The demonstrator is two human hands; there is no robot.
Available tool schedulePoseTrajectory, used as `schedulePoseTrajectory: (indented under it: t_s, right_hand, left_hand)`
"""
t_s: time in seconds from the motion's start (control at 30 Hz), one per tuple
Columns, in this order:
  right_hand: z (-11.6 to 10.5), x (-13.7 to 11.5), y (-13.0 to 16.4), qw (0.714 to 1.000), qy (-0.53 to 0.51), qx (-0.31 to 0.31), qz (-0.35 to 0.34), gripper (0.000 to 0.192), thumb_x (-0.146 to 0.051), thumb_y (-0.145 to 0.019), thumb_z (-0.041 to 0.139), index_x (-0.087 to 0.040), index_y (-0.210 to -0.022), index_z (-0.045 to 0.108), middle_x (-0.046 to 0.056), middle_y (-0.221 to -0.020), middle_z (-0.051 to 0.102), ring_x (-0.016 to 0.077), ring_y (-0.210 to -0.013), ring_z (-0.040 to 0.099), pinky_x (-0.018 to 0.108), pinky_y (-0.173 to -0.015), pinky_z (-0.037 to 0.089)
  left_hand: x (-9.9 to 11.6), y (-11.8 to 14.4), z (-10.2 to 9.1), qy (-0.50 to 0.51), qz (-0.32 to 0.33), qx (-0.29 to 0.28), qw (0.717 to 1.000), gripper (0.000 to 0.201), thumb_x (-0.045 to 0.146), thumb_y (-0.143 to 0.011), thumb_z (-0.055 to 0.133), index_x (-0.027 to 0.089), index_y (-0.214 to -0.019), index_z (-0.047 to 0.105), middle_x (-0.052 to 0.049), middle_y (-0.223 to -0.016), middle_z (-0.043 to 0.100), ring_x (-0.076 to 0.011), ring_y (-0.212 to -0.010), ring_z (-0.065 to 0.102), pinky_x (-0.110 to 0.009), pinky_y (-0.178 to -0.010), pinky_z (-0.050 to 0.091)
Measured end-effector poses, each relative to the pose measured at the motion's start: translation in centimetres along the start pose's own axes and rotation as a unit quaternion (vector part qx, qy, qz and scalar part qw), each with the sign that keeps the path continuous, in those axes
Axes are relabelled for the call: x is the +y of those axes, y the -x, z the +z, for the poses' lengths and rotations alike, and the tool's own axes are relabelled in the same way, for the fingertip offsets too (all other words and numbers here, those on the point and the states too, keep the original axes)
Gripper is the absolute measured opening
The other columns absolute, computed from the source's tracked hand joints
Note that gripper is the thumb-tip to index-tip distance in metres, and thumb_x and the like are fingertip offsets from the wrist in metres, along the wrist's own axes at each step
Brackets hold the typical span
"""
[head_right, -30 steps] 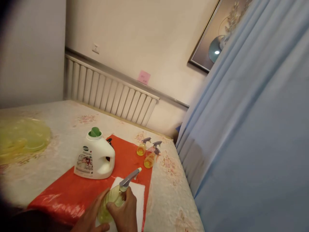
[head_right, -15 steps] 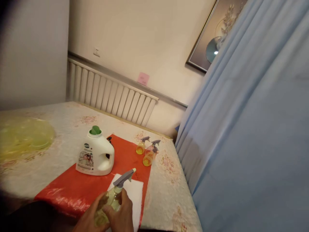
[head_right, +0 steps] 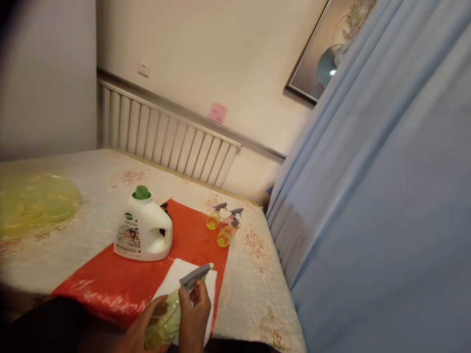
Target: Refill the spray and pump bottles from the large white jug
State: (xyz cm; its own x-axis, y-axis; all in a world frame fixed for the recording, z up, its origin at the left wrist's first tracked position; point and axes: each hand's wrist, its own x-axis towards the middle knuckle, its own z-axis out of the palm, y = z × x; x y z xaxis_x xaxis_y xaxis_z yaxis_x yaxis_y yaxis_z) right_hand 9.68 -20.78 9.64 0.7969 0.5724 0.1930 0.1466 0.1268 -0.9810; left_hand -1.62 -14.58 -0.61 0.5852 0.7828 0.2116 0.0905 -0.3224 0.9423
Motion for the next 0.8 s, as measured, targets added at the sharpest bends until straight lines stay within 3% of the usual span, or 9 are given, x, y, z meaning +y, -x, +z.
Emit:
schedulePoseTrajectory:
  t_s: [0.1, 0.27, 0.5, 0.67, 0.8]
  right_hand:
    - [0.0, 0.2, 0.2, 1.000, -0.007, 0.001, 0.007, 0.020, -0.038, -0.073, 0.072, -0.018, -0.079, 0.070, 0.002, -0.074, 0.071, 0.0195, -0.070, 0.064, 0.026, -0.064, 0.051]
    - [-0.1, -0.1, 0.1, 0.994, -0.083, -0.053, 0.052, 0.022, -0.037, -0.074, 0.072, -0.018, -0.085, 0.069, 0.004, -0.081, 0.072, 0.0205, -0.077, 0.065, 0.028, -0.070, 0.050]
    - [-0.6, -0.8, 0.0, 0.969, -0.188, -0.113, 0.117, 0.024, -0.036, -0.076, 0.071, -0.017, -0.090, 0.067, 0.005, -0.082, 0.071, 0.0174, -0.071, 0.063, 0.026, -0.067, 0.048]
    - [-0.4, -0.5, 0.0, 0.984, -0.118, -0.100, 0.092, 0.024, -0.033, -0.079, 0.070, -0.017, -0.096, 0.066, 0.006, -0.084, 0.072, 0.0197, -0.079, 0.065, 0.029, -0.073, 0.050]
    - [-0.1, -0.4, 0.1, 0.988, -0.084, -0.106, 0.076, 0.027, -0.031, -0.076, 0.073, -0.017, -0.098, 0.065, 0.004, -0.082, 0.070, 0.0203, -0.079, 0.065, 0.031, -0.075, 0.050]
  left_hand:
    - [0.7, -0.1, -0.2, 0.025, -0.011, -0.024, 0.999, 0.076, 0.021, -0.055, 0.068, 0.023, -0.128, 0.047, -0.011, -0.126, 0.065, -0.0325, -0.115, 0.061, -0.041, -0.099, 0.050]
    - [1.9, -0.4, -1.4, 0.080, -0.049, -0.115, 0.989, 0.080, 0.029, -0.056, 0.076, 0.024, -0.130, 0.047, -0.012, -0.131, 0.062, -0.0362, -0.122, 0.055, -0.044, -0.104, 0.046]
    - [2.1, -0.3, -2.7, 0.230, -0.098, -0.263, 0.932, 0.087, 0.040, -0.061, 0.078, 0.023, -0.138, 0.043, -0.010, -0.129, 0.061, -0.0363, -0.121, 0.054, -0.047, -0.105, 0.042]
    - [1.9, -0.4, -2.4, 0.265, -0.107, -0.270, 0.919, 0.092, 0.048, -0.060, 0.080, 0.025, -0.140, 0.039, -0.013, -0.133, 0.056, -0.0367, -0.121, 0.053, -0.048, -0.104, 0.041]
    - [1.8, -0.4, -1.6, 0.251, -0.116, -0.243, 0.930, 0.095, 0.053, -0.058, 0.081, 0.026, -0.138, 0.037, -0.014, -0.128, 0.057, -0.0350, -0.115, 0.057, -0.047, -0.100, 0.045]
